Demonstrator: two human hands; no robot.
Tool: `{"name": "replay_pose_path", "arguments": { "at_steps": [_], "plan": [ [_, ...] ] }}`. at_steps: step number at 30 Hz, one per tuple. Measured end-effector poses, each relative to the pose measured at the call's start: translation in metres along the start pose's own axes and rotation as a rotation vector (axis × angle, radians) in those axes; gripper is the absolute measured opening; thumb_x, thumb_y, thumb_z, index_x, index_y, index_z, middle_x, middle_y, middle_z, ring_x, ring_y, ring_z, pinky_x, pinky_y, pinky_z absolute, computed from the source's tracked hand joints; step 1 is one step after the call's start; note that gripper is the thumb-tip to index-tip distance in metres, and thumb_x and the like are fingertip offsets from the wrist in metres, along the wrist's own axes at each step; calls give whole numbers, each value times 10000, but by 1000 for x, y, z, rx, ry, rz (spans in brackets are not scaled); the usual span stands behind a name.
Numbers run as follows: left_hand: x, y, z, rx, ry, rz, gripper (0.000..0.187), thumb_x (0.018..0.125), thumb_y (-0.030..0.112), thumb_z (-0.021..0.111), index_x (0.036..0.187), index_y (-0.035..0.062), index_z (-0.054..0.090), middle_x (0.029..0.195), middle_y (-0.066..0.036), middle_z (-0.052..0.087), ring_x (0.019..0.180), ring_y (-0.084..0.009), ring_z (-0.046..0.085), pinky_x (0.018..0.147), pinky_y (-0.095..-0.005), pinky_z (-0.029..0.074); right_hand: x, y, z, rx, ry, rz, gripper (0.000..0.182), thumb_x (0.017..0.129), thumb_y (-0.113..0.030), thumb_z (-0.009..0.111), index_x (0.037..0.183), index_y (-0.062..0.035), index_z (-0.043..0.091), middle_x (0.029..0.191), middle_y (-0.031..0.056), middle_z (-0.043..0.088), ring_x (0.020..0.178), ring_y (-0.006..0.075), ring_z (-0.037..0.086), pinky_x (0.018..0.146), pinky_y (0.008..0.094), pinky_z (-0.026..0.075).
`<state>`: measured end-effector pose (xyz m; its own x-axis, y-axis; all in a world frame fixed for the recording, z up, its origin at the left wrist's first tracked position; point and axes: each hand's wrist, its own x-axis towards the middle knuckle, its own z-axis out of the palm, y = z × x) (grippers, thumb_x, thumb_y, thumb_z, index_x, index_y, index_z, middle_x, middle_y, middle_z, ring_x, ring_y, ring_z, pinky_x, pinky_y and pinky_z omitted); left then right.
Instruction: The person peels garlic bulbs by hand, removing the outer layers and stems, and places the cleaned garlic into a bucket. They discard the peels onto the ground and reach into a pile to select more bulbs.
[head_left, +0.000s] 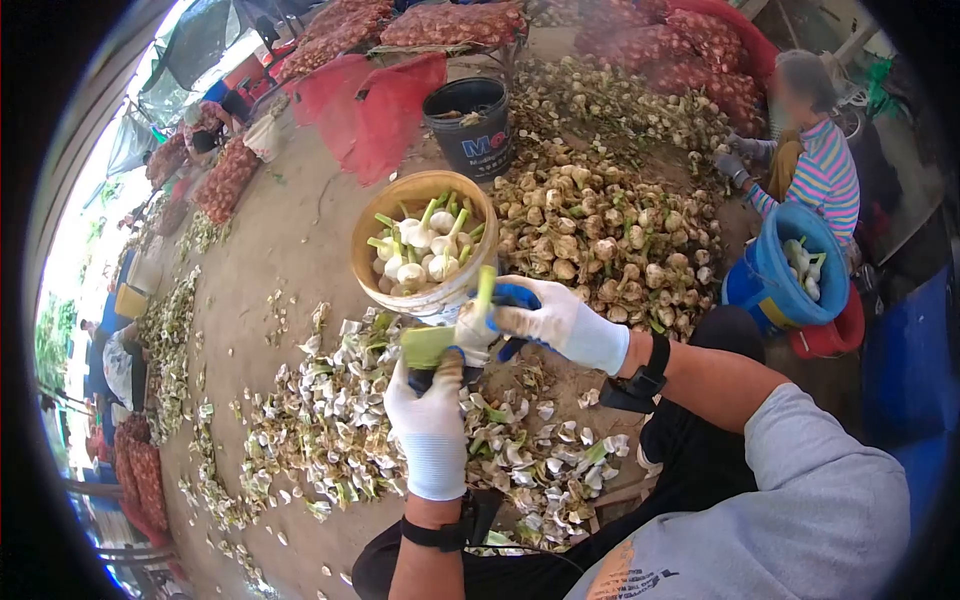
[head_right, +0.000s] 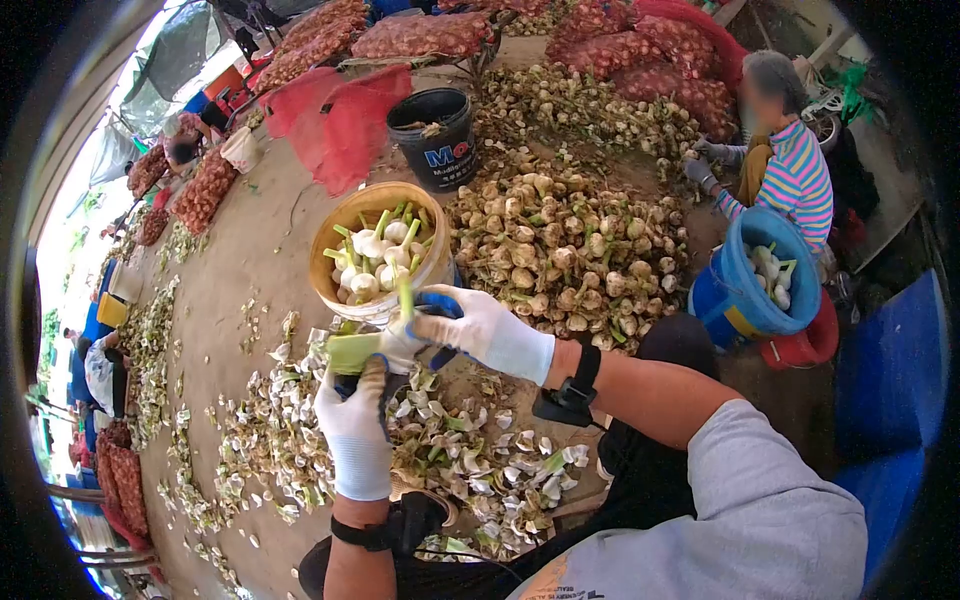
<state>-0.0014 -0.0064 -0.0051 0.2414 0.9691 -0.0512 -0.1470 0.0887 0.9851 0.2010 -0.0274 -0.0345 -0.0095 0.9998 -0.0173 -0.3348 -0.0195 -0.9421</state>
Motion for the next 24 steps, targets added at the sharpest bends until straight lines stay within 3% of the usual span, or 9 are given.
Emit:
{"name": "replay_pose_path", "arguments": {
  "at_steps": [2,4,9,11,13,16,19,21,24],
  "plan": [
    [-4,-1,4,210,19,101,246,1003,67,702,1218,-48,667,1072,-65,731,933,-101,651,847,-263,533,-3,0,-2,-358,-52,-85,648,1001,-392,715,1455,22,511,1184,78,706,1008,141,698,854,316,604],
    [-11,-2,8,436,-37,171,264,1005,71,701,1237,-45,656,1084,-69,726,970,-99,631,862,-266,521,-1,4,-4,-284,-5,-58,556,1007,-350,714,1393,23,568,1145,65,717,988,121,681,844,299,587],
    [5,3,-10,-7,224,76,309,978,26,690,1272,-50,634,1087,-89,717,976,-160,681,897,-308,574,9,6,-16,141,162,-12,339,1025,-215,694,1257,32,698,1084,84,754,917,117,715,779,265,588],
    [27,9,-51,275,232,43,313,978,17,650,1277,-67,611,1142,-131,706,969,-192,694,891,-340,568,7,-9,-23,45,136,-29,360,1003,-220,727,1273,16,691,1059,63,752,882,105,709,703,262,589],
    [33,7,-68,446,210,68,335,961,7,642,1282,-78,600,1139,-152,707,946,-225,707,874,-367,569,2,-14,-23,-63,111,-20,371,983,-193,749,1280,20,683,1084,71,748,922,108,705,776,266,589],
    [28,-10,-82,1421,186,311,382,865,3,671,1246,-28,669,973,-197,719,906,-381,696,875,-473,545,-7,-23,-14,-290,85,56,443,895,-117,833,1292,1,676,1112,50,744,976,91,685,890,268,574],
    [16,1,-65,1365,149,139,315,905,64,701,1215,10,715,970,-183,742,890,-329,713,848,-432,557,-7,-12,-14,-349,32,-106,555,820,-85,890,1319,-24,656,1189,42,729,1067,99,661,979,283,531],
    [8,7,-48,862,-6,147,284,949,90,729,1204,-35,713,970,-116,764,863,-184,698,824,-327,560,-9,-10,-10,-350,4,-139,549,824,-87,887,1318,-25,656,1209,46,720,1083,105,658,983,285,528],
    [-5,5,-19,690,-103,315,279,903,125,797,1149,3,747,944,-161,767,829,-252,727,796,-350,562,-10,-9,-2,-420,-71,-223,521,838,-86,875,1308,-23,658,1226,58,708,1105,119,654,991,299,525]
  ]
}}
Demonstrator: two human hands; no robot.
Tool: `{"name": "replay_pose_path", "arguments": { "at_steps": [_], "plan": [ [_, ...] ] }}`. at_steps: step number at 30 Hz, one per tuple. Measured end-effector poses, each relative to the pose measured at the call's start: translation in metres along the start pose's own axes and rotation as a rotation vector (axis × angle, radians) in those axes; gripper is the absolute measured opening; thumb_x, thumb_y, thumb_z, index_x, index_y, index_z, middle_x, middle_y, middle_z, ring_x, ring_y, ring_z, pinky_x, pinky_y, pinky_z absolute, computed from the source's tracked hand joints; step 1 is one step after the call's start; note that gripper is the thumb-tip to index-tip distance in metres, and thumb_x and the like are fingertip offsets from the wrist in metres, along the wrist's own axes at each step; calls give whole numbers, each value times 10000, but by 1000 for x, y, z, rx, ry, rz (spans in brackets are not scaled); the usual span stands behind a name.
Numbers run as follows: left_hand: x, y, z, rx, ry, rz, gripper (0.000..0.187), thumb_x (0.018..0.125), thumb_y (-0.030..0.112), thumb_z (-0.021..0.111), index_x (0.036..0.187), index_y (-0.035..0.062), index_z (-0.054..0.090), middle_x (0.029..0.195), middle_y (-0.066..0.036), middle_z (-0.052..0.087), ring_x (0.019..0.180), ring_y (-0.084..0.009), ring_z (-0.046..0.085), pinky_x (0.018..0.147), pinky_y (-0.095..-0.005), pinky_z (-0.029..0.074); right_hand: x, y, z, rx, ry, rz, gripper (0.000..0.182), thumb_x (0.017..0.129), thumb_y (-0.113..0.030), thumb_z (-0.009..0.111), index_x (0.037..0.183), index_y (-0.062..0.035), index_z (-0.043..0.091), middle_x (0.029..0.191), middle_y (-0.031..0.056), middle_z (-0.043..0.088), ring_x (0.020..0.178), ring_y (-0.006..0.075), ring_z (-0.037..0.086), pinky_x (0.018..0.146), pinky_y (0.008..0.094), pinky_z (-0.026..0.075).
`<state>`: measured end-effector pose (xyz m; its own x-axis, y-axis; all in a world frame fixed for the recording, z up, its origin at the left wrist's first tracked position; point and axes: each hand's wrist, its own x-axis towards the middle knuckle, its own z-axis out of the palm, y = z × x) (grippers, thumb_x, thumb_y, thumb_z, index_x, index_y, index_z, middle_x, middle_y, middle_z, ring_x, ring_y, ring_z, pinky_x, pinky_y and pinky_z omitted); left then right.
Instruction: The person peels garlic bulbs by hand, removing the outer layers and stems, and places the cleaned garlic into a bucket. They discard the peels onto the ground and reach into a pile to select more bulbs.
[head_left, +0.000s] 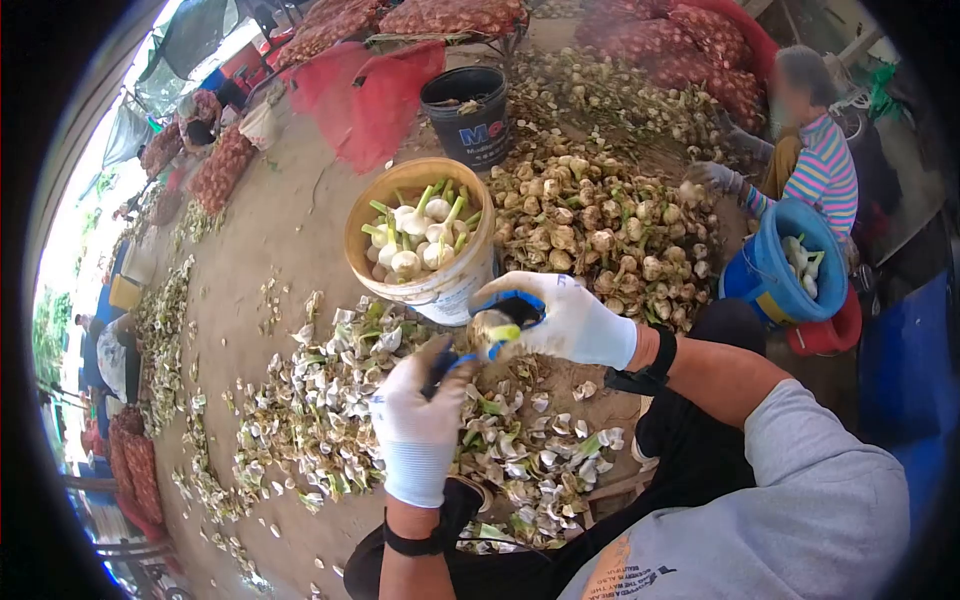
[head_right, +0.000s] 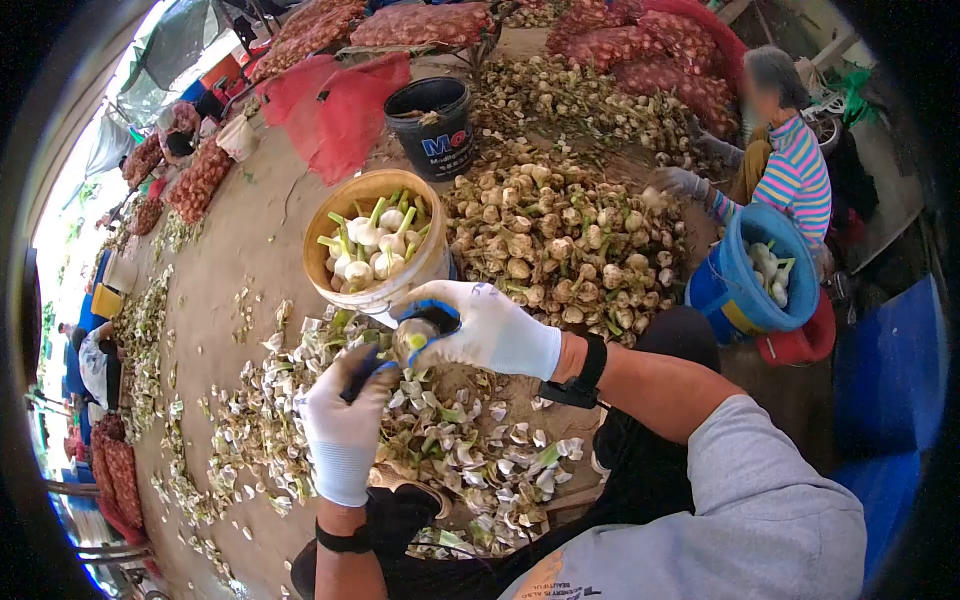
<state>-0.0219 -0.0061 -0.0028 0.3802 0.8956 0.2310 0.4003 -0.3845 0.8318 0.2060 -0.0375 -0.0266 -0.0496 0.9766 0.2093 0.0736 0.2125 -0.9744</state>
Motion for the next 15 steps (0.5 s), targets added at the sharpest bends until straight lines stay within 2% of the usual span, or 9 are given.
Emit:
{"name": "replay_pose_path", "arguments": {
  "at_steps": [1,6,8,12,14,15],
  "plan": [
    [1,8,1,26,-38,62,283,905,106,788,1155,-17,737,939,-165,765,822,-248,726,794,-353,562,-1,-1,2,-62,-35,-61,499,848,-82,865,1299,-21,660,1224,68,704,1111,128,653,994,311,525],
    [-4,6,4,25,-87,2,268,893,44,738,1154,-20,737,923,-201,740,829,-312,726,800,-378,562,-2,-1,5,-215,-50,-146,442,854,-96,852,1252,-24,675,1196,90,696,1078,161,666,969,331,529],
    [-8,-2,9,71,-39,91,262,881,18,714,1139,-21,739,920,-212,733,830,-346,723,784,-383,561,-3,3,6,-197,-65,-115,384,856,-88,844,1202,-29,690,1219,84,688,1082,158,666,959,328,533],
    [-8,0,9,83,-14,64,230,877,1,691,1102,-23,733,916,-215,730,830,-364,720,769,-392,557,-3,-3,7,-194,-138,50,297,873,-69,823,1141,-31,702,1242,93,682,1095,159,662,953,335,537],
    [-8,3,7,174,1,125,170,886,1,680,1050,-26,715,871,-201,721,761,-318,705,737,-384,551,-4,13,8,-127,-129,-120,358,833,-120,864,1136,-42,691,1112,53,689,910,115,612,836,299,529],
    [-6,5,6,174,1,124,170,886,1,680,1050,-26,715,871,-201,721,761,-318,705,737,-384,551,-4,12,9,-126,-130,-120,358,833,-120,864,1136,-42,691,1112,53,689,910,115,612,836,299,529]
  ]
}}
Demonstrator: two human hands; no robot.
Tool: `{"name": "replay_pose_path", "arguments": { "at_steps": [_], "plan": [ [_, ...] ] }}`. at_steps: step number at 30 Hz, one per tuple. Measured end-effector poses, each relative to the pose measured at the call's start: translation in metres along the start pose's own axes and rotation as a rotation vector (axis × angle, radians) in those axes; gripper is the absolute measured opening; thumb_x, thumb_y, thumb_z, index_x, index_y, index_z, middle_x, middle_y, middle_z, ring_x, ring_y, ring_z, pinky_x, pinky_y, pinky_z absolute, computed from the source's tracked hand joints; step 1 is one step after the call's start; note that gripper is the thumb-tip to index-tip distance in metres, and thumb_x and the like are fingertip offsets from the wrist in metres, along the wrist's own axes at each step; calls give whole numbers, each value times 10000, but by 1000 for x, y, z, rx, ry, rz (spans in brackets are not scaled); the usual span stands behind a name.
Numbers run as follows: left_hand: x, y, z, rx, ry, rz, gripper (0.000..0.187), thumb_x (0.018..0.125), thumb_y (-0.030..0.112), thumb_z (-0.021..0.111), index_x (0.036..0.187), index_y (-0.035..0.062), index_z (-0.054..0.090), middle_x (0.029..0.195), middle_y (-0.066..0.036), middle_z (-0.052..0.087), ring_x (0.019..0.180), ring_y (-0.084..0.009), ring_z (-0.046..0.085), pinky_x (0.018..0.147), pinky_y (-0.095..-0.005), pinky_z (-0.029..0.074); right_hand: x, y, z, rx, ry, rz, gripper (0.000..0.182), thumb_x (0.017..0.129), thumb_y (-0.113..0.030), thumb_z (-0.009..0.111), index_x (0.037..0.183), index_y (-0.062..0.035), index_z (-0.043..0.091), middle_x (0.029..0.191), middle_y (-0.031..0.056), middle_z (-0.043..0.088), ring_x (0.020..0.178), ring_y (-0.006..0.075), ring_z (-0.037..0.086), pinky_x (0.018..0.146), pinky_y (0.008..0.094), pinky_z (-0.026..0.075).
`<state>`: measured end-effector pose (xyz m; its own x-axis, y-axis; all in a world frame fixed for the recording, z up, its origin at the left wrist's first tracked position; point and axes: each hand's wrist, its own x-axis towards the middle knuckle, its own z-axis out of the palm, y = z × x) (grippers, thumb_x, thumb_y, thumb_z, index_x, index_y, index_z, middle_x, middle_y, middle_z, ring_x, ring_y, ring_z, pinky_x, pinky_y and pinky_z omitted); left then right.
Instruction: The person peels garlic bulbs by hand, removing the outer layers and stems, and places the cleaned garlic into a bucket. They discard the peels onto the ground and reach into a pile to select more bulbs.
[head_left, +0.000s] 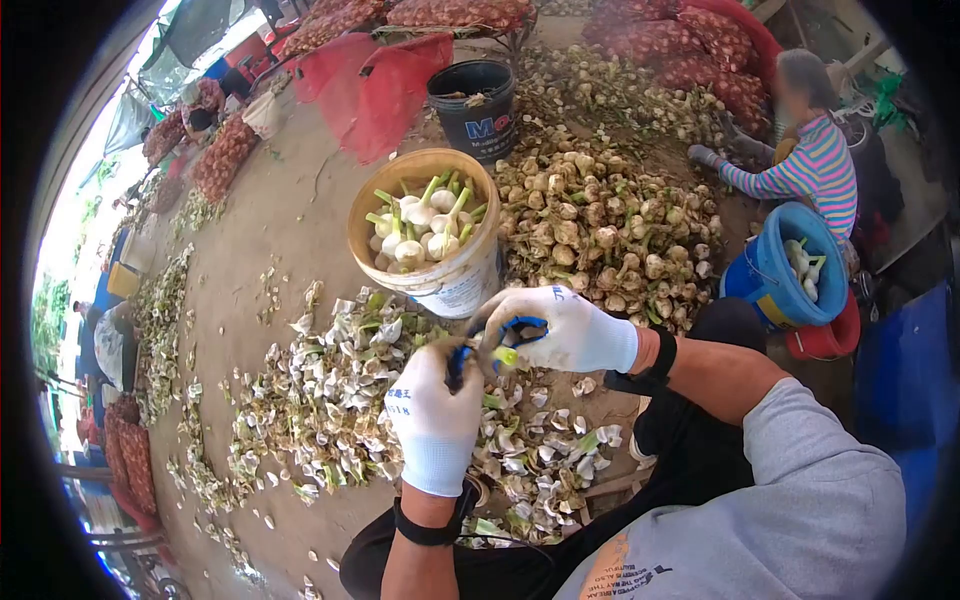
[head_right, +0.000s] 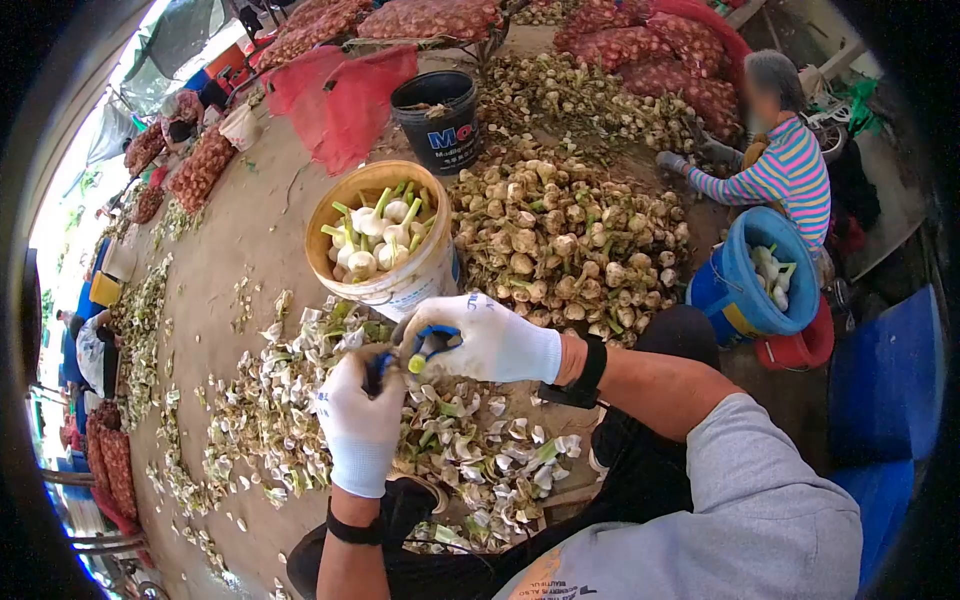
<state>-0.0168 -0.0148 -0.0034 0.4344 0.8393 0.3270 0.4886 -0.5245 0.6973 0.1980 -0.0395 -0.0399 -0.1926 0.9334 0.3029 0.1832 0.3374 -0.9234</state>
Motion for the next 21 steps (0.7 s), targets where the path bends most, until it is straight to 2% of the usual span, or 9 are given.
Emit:
{"name": "replay_pose_path", "arguments": {
  "at_steps": [2,3,5,6,9,10,12,15,21],
  "plan": [
    [5,2,-3,-99,-1,-240,122,913,17,682,1023,-34,693,831,-142,715,703,-208,665,708,-354,548,0,-5,1,105,-55,9,322,859,-116,843,1134,-38,696,1114,47,706,914,106,623,821,299,533],
    [8,4,-8,-419,-15,-403,120,943,42,684,1032,-39,685,831,-76,703,716,-115,609,691,-323,541,1,-7,-4,50,15,-43,319,886,-121,824,1164,-35,694,1108,62,727,948,98,641,856,300,536],
    [7,8,-12,-524,-6,-481,140,956,52,686,1063,-39,678,860,-48,700,768,-83,595,695,-318,544,5,-11,-14,93,56,46,336,901,-137,816,1195,-31,691,1106,75,739,1003,94,653,908,298,534],
    [5,6,-8,-524,-8,-476,140,956,52,686,1063,-39,678,860,-48,700,768,-83,595,695,-318,544,8,-3,-15,60,60,165,352,936,-208,800,1220,-33,690,1076,61,741,973,92,659,895,288,539],
    [-3,5,4,-364,52,-288,169,925,41,705,1076,-30,672,866,-86,709,753,-118,626,706,-324,546,10,8,-2,160,230,116,386,954,-285,792,1232,-37,691,1020,30,740,904,82,651,827,276,540],
    [-4,8,5,-235,26,-214,185,905,38,716,1073,-24,670,874,-106,711,748,-152,644,715,-326,545,8,3,-1,183,226,302,387,965,-318,782,1202,-23,700,980,22,734,875,76,643,799,275,537],
    [-6,3,11,-113,-4,-72,220,856,32,740,1061,-7,668,890,-149,712,731,-243,675,721,-333,542,7,3,-5,280,226,365,371,960,-305,789,1178,-17,704,980,22,733,878,78,644,801,271,535],
    [-10,4,15,-82,-27,39,211,862,32,739,1058,-5,671,886,-135,712,737,-210,677,706,-330,545,5,11,-8,441,247,433,316,950,-261,799,1122,-10,714,978,25,731,870,88,652,799,274,544],
    [17,-29,-26,-494,284,-473,157,995,75,595,1058,-43,677,908,-55,706,755,-119,658,660,-269,573,4,15,-29,551,222,321,229,948,-132,777,1141,-26,712,1033,43,743,845,78,672,660,238,559]
  ]
}}
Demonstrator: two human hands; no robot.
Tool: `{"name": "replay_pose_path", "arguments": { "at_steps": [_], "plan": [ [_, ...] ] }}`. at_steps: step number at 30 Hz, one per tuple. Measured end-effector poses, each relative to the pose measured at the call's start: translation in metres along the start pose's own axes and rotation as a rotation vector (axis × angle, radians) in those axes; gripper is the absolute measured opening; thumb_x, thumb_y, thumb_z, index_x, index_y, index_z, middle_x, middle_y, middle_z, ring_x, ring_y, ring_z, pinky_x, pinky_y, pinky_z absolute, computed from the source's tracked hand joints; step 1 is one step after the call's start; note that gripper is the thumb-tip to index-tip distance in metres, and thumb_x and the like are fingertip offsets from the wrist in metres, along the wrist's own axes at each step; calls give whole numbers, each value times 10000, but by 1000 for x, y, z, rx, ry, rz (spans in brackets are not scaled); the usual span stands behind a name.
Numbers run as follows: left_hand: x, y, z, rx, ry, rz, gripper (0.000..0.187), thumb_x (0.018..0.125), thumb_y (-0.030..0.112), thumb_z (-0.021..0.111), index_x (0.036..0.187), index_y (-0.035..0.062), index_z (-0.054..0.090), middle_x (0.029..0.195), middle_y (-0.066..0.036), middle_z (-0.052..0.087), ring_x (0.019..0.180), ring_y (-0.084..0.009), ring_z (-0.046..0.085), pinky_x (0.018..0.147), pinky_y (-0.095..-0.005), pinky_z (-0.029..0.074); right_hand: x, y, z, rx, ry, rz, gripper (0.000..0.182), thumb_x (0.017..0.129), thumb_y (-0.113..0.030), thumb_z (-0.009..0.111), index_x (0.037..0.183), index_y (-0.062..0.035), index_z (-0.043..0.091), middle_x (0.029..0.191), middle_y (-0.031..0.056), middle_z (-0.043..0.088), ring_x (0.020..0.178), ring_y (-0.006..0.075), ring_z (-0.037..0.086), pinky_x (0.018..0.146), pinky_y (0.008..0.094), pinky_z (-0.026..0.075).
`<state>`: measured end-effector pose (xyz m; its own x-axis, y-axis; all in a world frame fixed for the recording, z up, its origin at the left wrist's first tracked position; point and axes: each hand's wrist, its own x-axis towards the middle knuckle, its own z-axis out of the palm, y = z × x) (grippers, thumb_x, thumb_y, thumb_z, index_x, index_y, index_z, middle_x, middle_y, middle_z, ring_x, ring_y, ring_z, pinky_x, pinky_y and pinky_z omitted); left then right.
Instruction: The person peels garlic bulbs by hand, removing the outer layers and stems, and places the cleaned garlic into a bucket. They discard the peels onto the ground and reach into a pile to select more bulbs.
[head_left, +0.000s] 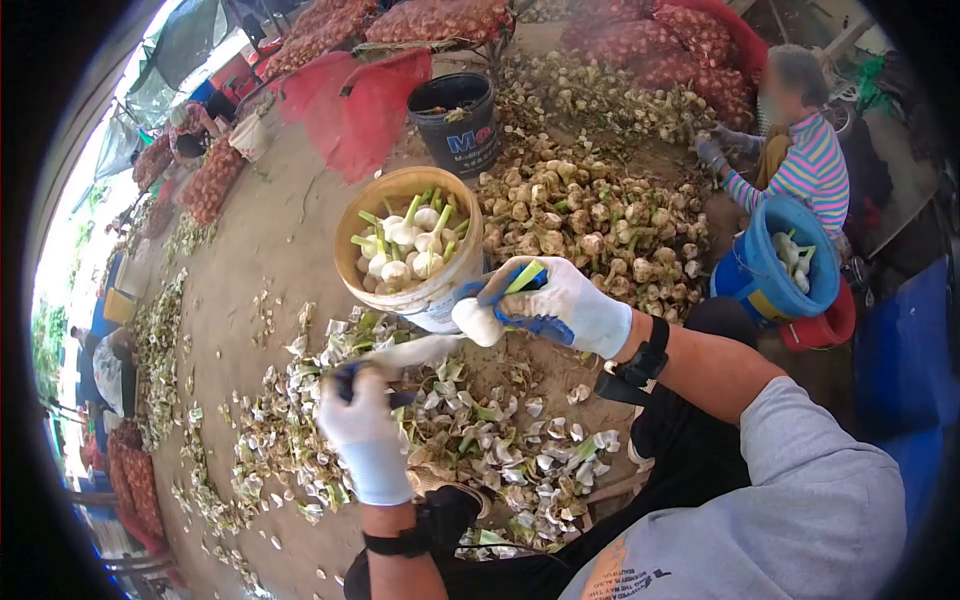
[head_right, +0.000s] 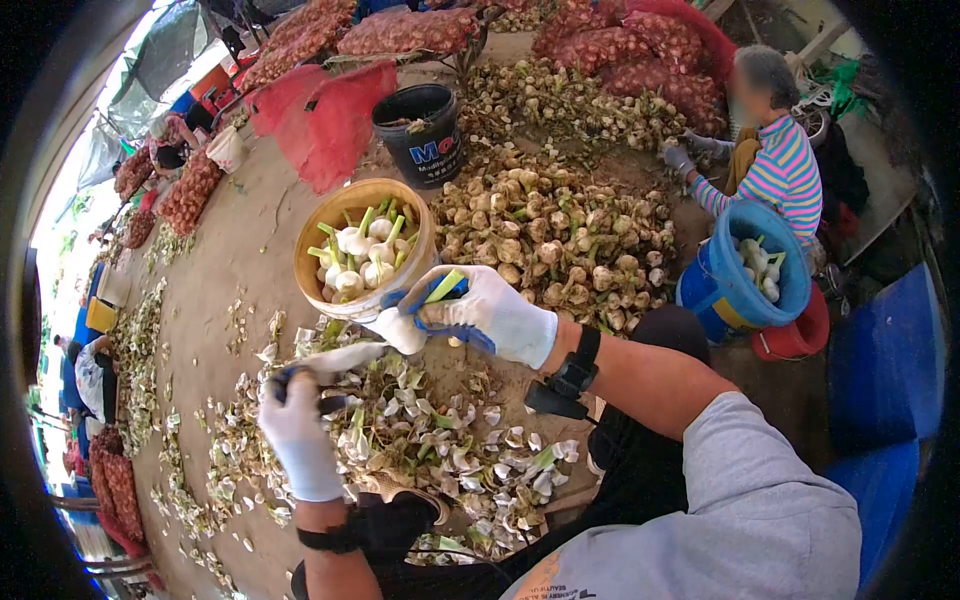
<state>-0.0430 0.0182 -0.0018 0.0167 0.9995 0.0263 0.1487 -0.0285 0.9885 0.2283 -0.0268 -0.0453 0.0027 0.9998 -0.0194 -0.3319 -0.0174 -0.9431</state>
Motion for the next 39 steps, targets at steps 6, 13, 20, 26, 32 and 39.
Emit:
{"name": "replay_pose_path", "arguments": {
  "at_steps": [6,13,20,26,32,39],
  "plan": [
    [25,-11,-47,306,-14,-1,146,955,68,636,1051,-38,666,863,-74,692,756,-157,660,698,-307,553,2,7,-11,166,-40,5,253,959,-91,748,1194,-18,689,1098,82,735,825,112,688,648,254,599],
    [7,-10,-46,966,-88,221,229,958,206,663,1078,18,717,994,-203,717,884,-379,702,800,-461,542,14,15,-4,188,-58,75,301,973,-128,737,1236,-5,658,1075,84,735,864,149,718,677,291,601],
    [-2,-2,-52,965,-93,292,238,955,206,685,1015,-21,721,946,-230,712,854,-375,693,777,-448,529,61,32,-20,141,135,226,180,1038,-85,589,1184,19,598,1194,207,703,1075,318,733,908,492,647],
    [-2,15,-54,895,-79,202,223,949,218,704,1004,3,719,960,-191,701,869,-369,683,782,-442,528,117,14,-1,297,140,25,291,1037,-191,641,1256,0,623,1157,136,718,974,253,727,911,384,621],
    [-5,19,-53,913,-57,267,179,962,141,681,1018,-27,713,891,-170,701,804,-286,681,760,-387,524,117,161,-56,-1272,94,257,429,925,-338,701,1195,-4,708,1151,233,725,1089,403,687,948,441,549],
    [-4,9,-50,928,-187,194,171,921,99,713,1060,1,694,927,-167,670,846,-339,659,773,-423,510,144,275,-52,-1665,-192,646,425,1000,-111,606,1410,-19,548,1453,209,542,1242,336,611,937,430,584]
  ]
}}
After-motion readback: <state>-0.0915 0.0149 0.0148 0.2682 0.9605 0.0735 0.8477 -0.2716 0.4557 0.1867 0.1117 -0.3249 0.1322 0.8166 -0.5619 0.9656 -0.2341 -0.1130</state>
